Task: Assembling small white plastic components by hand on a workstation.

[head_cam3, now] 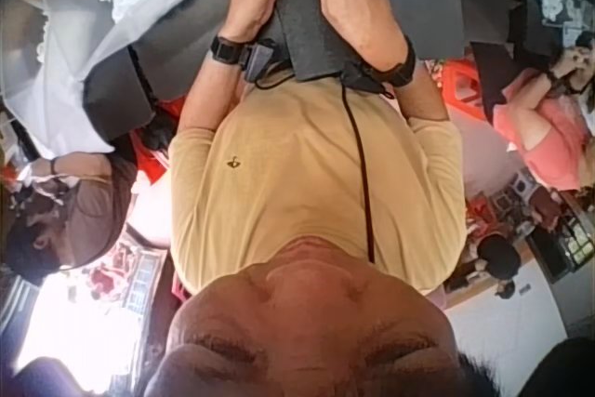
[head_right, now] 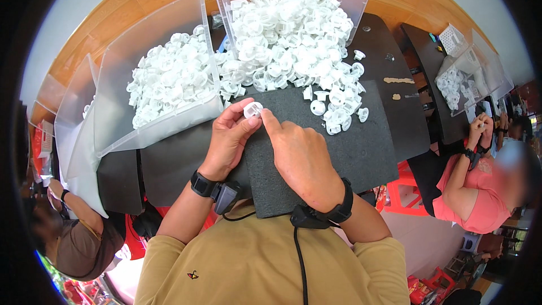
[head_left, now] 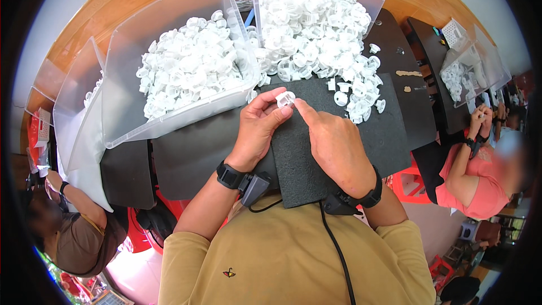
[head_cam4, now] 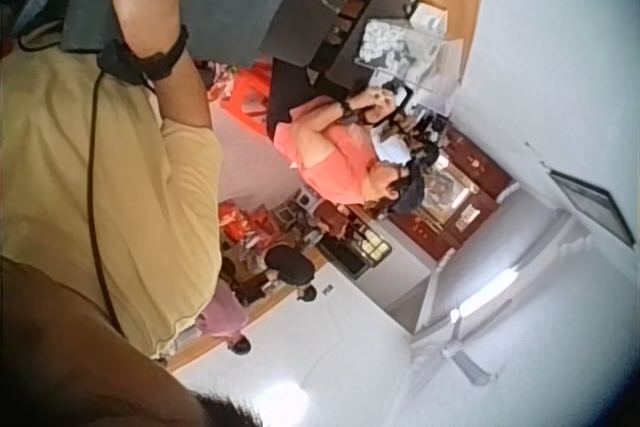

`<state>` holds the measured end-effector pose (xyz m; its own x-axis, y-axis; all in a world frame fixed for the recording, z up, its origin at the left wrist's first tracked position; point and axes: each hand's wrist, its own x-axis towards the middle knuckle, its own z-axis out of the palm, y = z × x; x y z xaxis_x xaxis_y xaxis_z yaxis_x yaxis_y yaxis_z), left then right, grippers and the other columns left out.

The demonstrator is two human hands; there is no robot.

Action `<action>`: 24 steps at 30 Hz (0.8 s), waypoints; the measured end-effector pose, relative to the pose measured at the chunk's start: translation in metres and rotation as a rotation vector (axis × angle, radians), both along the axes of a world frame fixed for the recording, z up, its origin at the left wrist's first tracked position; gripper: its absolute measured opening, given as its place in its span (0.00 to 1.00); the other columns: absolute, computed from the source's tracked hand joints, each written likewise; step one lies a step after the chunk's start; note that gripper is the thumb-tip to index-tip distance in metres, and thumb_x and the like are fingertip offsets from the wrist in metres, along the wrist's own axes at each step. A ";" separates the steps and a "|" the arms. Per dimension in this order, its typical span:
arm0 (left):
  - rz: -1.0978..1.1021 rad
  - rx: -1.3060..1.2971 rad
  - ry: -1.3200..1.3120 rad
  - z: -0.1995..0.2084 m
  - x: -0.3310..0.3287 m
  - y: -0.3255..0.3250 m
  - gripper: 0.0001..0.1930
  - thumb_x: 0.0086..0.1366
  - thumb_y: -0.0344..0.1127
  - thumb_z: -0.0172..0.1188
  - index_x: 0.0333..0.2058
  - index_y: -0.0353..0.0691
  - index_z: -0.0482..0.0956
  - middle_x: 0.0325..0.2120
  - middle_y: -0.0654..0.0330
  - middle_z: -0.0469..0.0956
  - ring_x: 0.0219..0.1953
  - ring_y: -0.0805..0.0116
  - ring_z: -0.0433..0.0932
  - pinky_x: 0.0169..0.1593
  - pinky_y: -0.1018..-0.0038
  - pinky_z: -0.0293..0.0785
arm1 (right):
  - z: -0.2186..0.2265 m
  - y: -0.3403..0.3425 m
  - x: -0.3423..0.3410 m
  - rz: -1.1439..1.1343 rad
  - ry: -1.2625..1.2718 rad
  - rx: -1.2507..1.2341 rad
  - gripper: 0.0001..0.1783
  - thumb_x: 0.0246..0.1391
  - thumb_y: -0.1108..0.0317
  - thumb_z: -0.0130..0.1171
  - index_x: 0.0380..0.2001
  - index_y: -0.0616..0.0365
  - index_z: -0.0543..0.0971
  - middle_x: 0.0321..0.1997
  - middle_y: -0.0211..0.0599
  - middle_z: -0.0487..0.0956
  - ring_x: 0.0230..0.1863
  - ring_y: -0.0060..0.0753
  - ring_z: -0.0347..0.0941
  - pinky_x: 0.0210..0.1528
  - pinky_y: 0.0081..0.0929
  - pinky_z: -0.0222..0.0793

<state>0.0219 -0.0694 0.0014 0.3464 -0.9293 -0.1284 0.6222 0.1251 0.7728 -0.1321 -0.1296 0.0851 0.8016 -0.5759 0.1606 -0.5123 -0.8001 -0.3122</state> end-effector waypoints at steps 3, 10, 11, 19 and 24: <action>0.009 -0.011 -0.096 -0.002 0.001 -0.001 0.20 0.61 0.21 0.61 0.52 0.35 0.73 0.44 0.59 0.77 0.46 0.73 0.77 0.52 0.75 0.76 | 0.005 0.002 0.000 -0.039 0.072 -0.005 0.25 0.51 0.78 0.53 0.55 0.56 0.72 0.26 0.43 0.77 0.26 0.48 0.76 0.27 0.42 0.72; 0.021 0.000 -0.268 -0.001 0.001 -0.002 0.19 0.59 0.21 0.63 0.49 0.32 0.74 0.42 0.58 0.79 0.44 0.74 0.78 0.50 0.77 0.75 | 0.013 -0.006 0.001 0.051 0.209 -0.135 0.23 0.49 0.74 0.53 0.51 0.56 0.74 0.23 0.40 0.76 0.23 0.43 0.77 0.23 0.37 0.71; 0.024 0.018 -0.292 -0.002 0.001 -0.002 0.19 0.58 0.21 0.64 0.49 0.32 0.75 0.42 0.58 0.79 0.44 0.74 0.78 0.50 0.78 0.75 | 0.012 -0.007 0.001 0.079 0.222 -0.161 0.20 0.50 0.72 0.53 0.49 0.59 0.74 0.23 0.40 0.77 0.23 0.43 0.78 0.23 0.37 0.72; -0.020 0.019 -0.274 0.006 0.002 -0.003 0.19 0.58 0.22 0.64 0.49 0.32 0.75 0.42 0.59 0.79 0.44 0.74 0.78 0.49 0.78 0.75 | 0.008 -0.017 -0.021 0.065 -0.055 -0.071 0.22 0.51 0.75 0.53 0.51 0.50 0.75 0.24 0.36 0.76 0.24 0.42 0.76 0.23 0.36 0.71; -0.080 0.064 -0.300 0.008 0.005 -0.002 0.19 0.59 0.22 0.64 0.49 0.32 0.75 0.42 0.59 0.80 0.44 0.75 0.78 0.49 0.79 0.74 | 0.008 -0.013 -0.022 0.034 -0.073 -0.075 0.25 0.50 0.77 0.56 0.52 0.44 0.77 0.20 0.34 0.71 0.21 0.40 0.71 0.22 0.36 0.66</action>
<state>0.0268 -0.0716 0.0091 0.3036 -0.9485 -0.0909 0.3715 0.0300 0.9280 -0.1539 -0.1428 0.0930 0.8052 -0.5327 0.2605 -0.4625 -0.8391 -0.2863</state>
